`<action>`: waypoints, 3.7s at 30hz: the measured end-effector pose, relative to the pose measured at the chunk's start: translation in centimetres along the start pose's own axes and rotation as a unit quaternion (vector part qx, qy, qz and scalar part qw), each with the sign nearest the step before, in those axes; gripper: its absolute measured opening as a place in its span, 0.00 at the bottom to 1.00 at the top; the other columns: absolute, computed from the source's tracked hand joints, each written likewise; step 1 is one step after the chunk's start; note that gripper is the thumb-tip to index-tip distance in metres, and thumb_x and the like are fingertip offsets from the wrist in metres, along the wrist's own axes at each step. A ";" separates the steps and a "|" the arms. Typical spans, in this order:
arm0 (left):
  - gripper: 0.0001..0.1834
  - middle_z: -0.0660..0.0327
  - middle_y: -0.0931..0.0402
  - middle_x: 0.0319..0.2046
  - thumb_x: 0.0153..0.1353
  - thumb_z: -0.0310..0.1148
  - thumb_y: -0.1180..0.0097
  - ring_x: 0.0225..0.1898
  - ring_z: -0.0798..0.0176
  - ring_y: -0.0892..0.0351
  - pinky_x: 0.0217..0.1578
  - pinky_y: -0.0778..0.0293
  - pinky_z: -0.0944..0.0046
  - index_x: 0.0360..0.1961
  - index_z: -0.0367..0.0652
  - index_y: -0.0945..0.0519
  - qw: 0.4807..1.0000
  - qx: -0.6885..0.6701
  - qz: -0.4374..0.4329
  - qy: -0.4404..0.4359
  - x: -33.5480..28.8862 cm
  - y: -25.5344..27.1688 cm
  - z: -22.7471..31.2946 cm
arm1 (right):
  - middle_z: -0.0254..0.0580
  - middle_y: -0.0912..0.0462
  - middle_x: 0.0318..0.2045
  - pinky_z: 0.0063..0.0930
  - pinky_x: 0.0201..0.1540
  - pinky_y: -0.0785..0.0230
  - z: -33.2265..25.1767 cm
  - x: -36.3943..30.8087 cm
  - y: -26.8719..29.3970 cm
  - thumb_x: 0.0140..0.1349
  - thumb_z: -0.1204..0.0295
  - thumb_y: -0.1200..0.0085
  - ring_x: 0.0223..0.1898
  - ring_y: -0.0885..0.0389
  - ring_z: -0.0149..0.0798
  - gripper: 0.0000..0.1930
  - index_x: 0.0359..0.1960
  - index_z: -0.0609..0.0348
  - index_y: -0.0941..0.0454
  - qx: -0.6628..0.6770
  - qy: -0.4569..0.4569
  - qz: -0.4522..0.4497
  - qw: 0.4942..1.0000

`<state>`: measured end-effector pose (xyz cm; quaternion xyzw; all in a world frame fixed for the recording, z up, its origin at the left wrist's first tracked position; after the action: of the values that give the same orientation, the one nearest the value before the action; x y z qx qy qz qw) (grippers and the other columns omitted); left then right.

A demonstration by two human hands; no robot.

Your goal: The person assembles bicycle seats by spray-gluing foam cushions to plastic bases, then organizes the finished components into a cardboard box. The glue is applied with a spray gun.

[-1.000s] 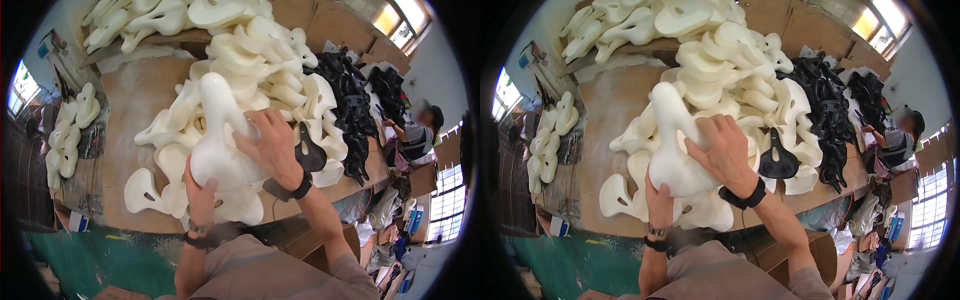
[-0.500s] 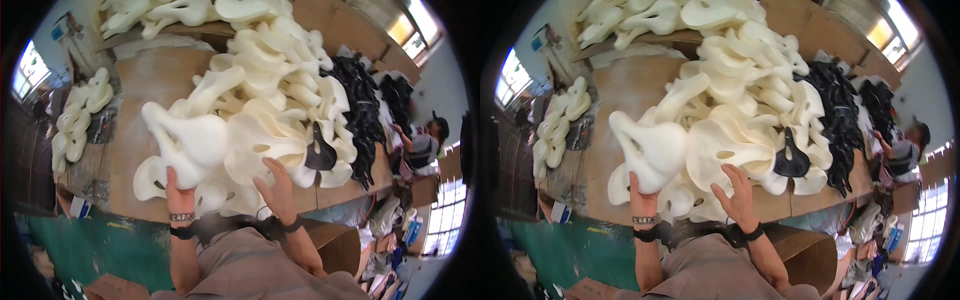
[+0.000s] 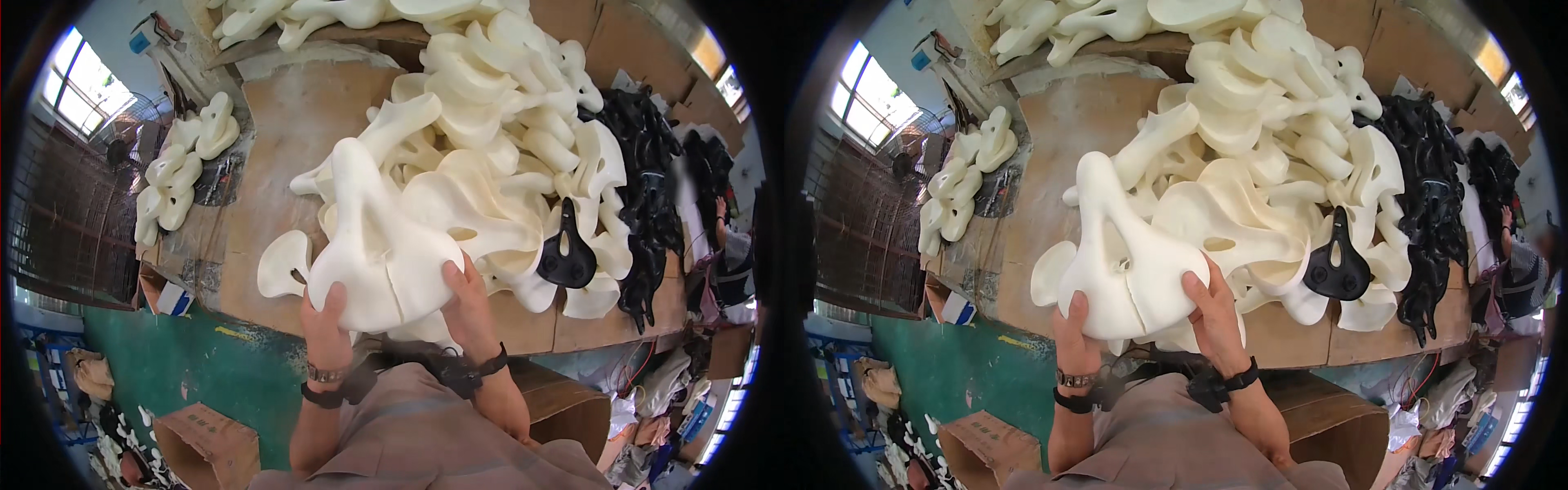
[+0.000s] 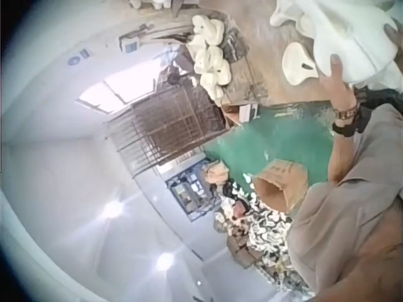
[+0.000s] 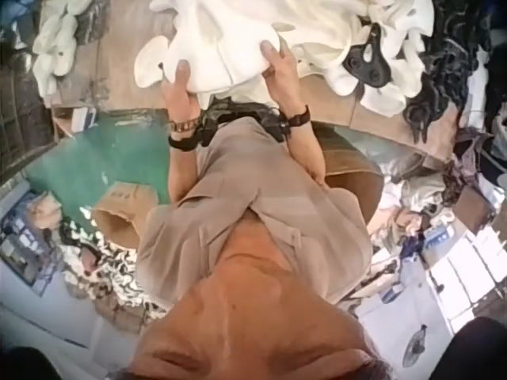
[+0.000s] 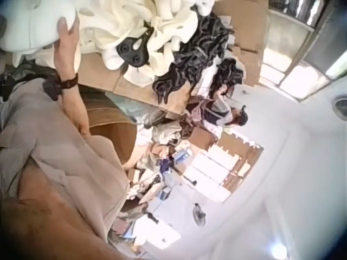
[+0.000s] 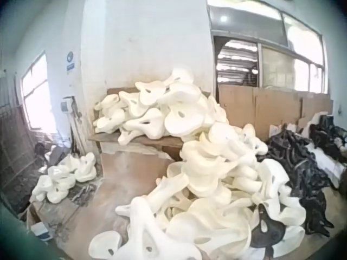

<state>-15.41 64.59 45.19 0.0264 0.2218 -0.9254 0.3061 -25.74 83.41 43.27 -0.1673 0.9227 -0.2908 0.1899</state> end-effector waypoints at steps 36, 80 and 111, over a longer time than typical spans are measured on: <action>0.37 0.53 0.27 0.58 0.59 0.32 0.30 0.56 0.57 0.26 0.60 0.31 0.59 0.66 0.31 0.32 0.980 0.133 0.140 -0.048 18.1 46.0 15.0 | 0.35 0.27 0.24 0.26 0.35 0.36 23.2 4.3 -31.9 0.73 0.72 0.56 0.30 0.30 0.27 0.15 0.25 0.65 0.30 -0.432 0.150 0.112 0.882; 0.33 0.49 0.27 0.59 0.67 0.34 0.37 0.55 0.55 0.23 0.56 0.25 0.55 0.67 0.31 0.35 0.902 0.060 0.425 -0.043 12.7 75.1 18.2 | 0.49 0.22 0.53 0.69 0.68 0.48 43.3 24.3 -28.4 0.58 0.46 0.40 0.64 0.33 0.52 0.29 0.52 0.56 0.18 -0.960 0.028 -0.007 0.280; 0.34 0.53 0.26 0.57 0.64 0.38 0.34 0.54 0.58 0.24 0.57 0.28 0.57 0.65 0.33 0.33 0.870 0.090 0.482 -0.045 9.3 76.8 18.3 | 0.30 0.29 0.15 0.26 0.12 0.42 47.6 36.4 -44.6 0.66 0.65 0.46 0.12 0.32 0.28 0.12 0.25 0.52 0.29 -0.313 -0.119 -0.048 0.941</action>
<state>23.02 -3.28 29.66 0.1153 0.0835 -0.6791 0.7201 -27.27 11.09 24.66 -0.2956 0.9286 0.0264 0.2225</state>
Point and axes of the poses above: each hand's wrist, its own x-axis towards the middle knuckle, its own y-axis out of the back of the hand, z = x × y, the point moved 6 cm from there along x, towards the middle knuckle
